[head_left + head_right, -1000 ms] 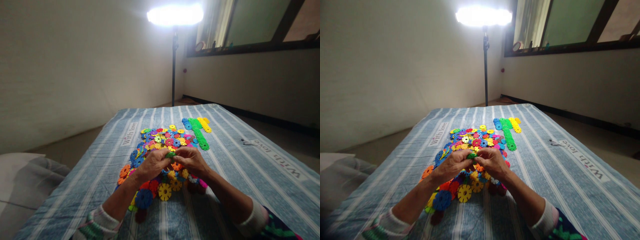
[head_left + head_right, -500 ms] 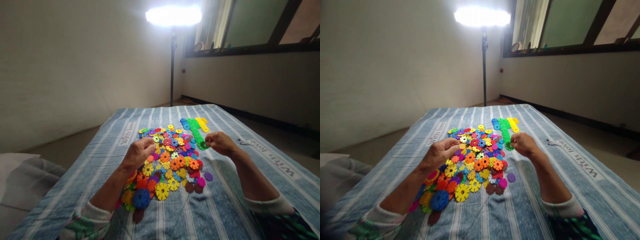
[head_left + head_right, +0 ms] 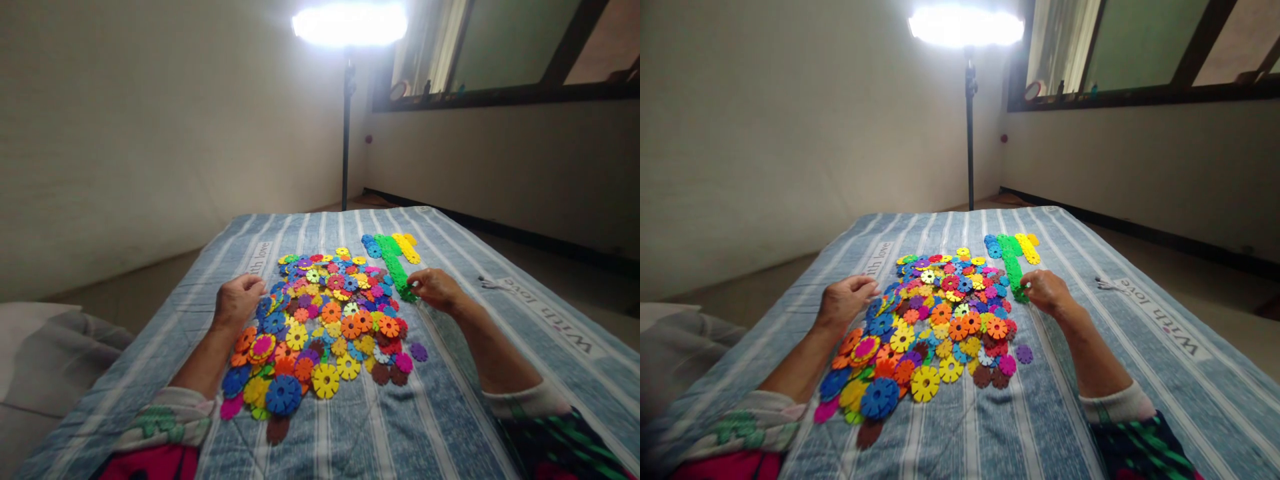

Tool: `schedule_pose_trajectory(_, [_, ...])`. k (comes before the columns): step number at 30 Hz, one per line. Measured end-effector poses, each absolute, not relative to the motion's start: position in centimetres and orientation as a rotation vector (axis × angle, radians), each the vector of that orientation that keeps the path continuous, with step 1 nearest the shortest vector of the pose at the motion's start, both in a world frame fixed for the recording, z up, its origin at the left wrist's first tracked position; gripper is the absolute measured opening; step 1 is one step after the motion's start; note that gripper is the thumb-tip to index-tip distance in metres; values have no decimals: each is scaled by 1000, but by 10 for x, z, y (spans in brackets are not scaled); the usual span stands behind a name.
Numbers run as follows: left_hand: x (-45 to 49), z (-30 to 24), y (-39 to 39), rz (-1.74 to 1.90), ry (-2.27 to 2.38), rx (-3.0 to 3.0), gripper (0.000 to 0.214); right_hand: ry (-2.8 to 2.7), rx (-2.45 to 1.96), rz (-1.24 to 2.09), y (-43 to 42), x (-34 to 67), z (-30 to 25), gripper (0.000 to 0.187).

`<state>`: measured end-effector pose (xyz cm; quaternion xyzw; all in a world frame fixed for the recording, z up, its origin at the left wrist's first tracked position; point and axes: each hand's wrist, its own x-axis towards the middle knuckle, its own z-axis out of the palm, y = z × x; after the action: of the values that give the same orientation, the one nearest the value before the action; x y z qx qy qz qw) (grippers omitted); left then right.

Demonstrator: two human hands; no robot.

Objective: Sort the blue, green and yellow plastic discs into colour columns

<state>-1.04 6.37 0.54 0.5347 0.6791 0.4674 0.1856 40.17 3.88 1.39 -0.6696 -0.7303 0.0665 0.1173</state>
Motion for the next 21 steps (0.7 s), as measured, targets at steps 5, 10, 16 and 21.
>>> schedule_pose_trajectory(5, [-12, 3, 63, 1373, 1813, 1322, 23, -2126, -1972, 142, 40, 404, 9, 27])
schedule_pose_trajectory(10, [-14, -1, 63, 1378, 1795, 1319, 21, -2138, -2005, 230, 38, 404, 10, 32])
schedule_pose_trajectory(16, [-18, -7, 64, 1358, 1804, 1398, 21, -2130, -2015, 269, 36, 402, 13, 35])
schedule_pose_trajectory(21, [-21, -11, 65, 1316, 1839, 1502, 21, -2164, -2014, 245, 34, 403, 17, 33])
